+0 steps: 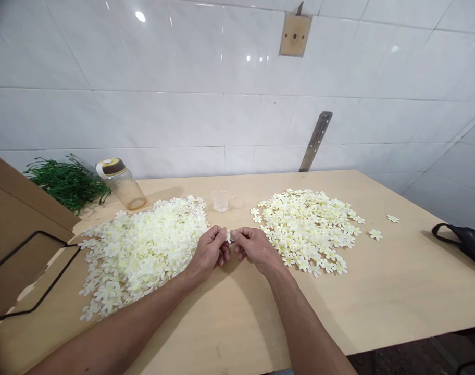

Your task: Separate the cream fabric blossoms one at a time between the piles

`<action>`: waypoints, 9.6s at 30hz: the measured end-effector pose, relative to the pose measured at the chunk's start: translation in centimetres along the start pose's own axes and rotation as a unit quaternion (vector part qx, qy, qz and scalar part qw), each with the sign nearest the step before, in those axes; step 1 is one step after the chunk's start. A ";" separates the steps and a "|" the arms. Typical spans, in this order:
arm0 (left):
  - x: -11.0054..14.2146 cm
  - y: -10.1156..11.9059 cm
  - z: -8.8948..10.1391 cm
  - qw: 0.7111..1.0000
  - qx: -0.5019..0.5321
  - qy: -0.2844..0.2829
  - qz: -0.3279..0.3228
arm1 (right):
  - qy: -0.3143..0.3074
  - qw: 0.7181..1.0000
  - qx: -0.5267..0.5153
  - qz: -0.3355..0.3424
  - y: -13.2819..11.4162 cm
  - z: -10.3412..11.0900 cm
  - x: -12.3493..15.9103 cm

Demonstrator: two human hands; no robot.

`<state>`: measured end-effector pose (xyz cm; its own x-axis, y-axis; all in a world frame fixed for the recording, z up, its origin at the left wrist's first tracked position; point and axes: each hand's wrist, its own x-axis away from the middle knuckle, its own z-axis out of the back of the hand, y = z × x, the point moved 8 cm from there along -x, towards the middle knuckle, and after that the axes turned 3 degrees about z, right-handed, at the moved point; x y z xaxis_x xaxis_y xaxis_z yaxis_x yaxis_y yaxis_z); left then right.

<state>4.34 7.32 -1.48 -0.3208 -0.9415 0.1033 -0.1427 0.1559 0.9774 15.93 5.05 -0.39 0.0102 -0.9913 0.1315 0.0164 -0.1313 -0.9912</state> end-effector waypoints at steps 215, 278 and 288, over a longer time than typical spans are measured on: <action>-0.6 0.1 1.2 0.995 -0.054 0.080 0.037 | 0.133 0.948 0.214 0.192 -1.8 1.0 -1.0; -0.3 0.7 0.5 0.998 -0.003 0.049 0.028 | 0.156 0.962 0.166 0.153 -2.6 3.2 -0.7; -0.1 0.6 0.5 0.991 0.101 0.062 0.058 | 0.164 0.901 0.320 0.241 -4.0 1.7 0.6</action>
<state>3.80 7.66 -1.03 -0.2303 -0.9410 0.2478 -0.2993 0.3108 0.9021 17.54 4.98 3.67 -0.1236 -0.8955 -0.4276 0.6638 0.2458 -0.7064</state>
